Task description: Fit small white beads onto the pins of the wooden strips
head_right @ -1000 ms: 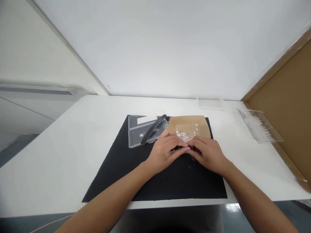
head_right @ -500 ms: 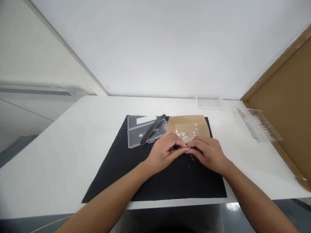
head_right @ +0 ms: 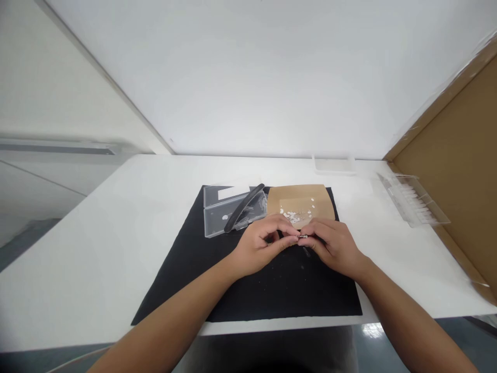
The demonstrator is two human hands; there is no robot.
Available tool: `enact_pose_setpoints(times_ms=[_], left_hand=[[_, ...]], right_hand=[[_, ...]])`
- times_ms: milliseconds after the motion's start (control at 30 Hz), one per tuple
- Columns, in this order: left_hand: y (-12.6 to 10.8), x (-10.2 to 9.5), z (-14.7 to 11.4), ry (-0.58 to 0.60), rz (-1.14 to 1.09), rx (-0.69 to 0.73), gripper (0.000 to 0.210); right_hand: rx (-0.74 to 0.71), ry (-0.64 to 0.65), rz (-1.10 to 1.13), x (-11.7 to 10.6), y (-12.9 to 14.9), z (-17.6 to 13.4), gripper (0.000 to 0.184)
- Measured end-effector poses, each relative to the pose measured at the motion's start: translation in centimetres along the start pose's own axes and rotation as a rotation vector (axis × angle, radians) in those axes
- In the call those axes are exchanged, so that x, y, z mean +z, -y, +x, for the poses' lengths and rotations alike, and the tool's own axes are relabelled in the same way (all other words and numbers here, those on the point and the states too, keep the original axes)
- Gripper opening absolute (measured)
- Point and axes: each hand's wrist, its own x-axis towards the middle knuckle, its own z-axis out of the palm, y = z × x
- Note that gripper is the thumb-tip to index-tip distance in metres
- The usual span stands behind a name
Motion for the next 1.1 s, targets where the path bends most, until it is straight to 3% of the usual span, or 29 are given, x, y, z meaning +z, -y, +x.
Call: enact_pose_setpoints(times_ms=[267, 500, 733, 967, 1100], left_hand=[[0.2, -0.2, -0.1, 0.056, -0.014, 0.007, 0.017], [0.5, 0.1, -0.1, -0.030, 0.041, 0.056, 0.015], [0.3, -0.2, 0.0, -0.028, 0.049, 0.159, 0.015], [-0.2, -0.4, 0.2, -0.059, 0.091, 0.114, 0.016], [0.1, -0.2, 0.2, -0.074, 0.057, 0.158, 0.016]], right_hand=[[-0.014, 0.073, -0.031, 0.4, 0.0, -0.3, 0.022], [-0.072, 0.065, -0.132, 0.6, -0.1, -0.3, 0.026], [-0.028, 0.011, -0.128, 0.8, 0.3, -0.5, 0.021], [-0.040, -0.012, -0.230, 1.1, 0.4, -0.4, 0.022], [-0.033, 0.001, -0.206, 1.1, 0.7, -0.4, 0.020]])
